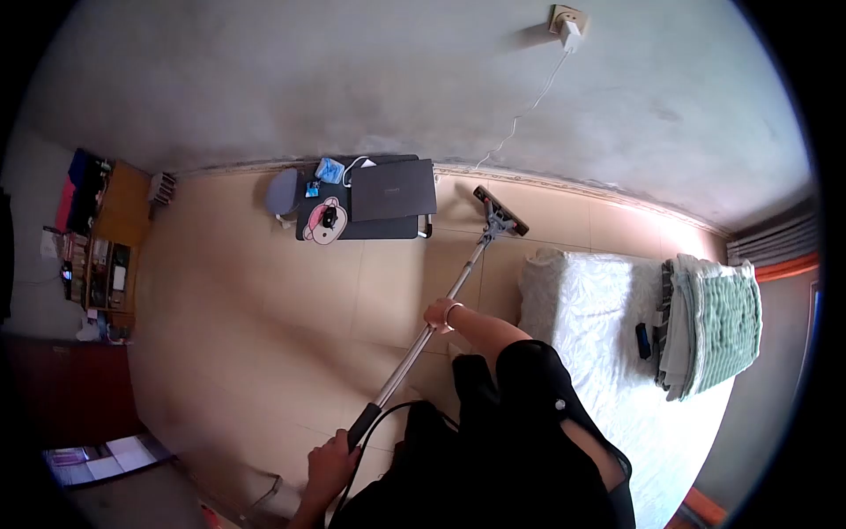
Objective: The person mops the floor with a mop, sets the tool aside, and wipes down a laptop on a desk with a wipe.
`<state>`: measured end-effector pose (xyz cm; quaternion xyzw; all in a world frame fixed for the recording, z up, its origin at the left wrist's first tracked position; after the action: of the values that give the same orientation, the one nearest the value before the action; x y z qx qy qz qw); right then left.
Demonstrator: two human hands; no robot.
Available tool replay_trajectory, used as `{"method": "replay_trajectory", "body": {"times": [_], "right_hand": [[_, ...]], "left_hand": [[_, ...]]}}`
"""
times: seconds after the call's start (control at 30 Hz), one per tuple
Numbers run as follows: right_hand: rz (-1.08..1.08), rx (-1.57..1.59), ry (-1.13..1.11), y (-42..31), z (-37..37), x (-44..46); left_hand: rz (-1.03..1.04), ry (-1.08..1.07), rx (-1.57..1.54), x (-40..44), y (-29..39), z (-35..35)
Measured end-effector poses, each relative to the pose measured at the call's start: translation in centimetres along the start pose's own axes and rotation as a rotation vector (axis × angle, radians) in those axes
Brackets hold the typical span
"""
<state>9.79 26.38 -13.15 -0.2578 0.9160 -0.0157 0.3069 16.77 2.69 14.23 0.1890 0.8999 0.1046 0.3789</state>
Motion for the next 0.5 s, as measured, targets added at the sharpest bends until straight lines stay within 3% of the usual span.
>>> {"method": "replay_trajectory", "body": {"times": [0.33, 0.5], "right_hand": [[0.044, -0.079, 0.038, 6.4, 4.0, 3.5], [0.008, -0.173, -0.118, 3.6, 7.4, 4.6]], "left_hand": [[-0.151, -0.017, -0.377, 6.1, 0.8, 6.2], [-0.149, -0.063, -0.404, 4.8, -1.1, 10.2]]}}
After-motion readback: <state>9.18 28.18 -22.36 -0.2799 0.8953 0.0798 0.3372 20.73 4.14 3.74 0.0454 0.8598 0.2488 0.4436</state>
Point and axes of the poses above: each hand's wrist, its own x-axis towards the middle knuckle, its own z-axis out of the palm, y = z × x, the point moved 6 cm from there along x, towards the middle knuckle, and after that the axes turned 15 degrees about -x, right-handed, at the moved point
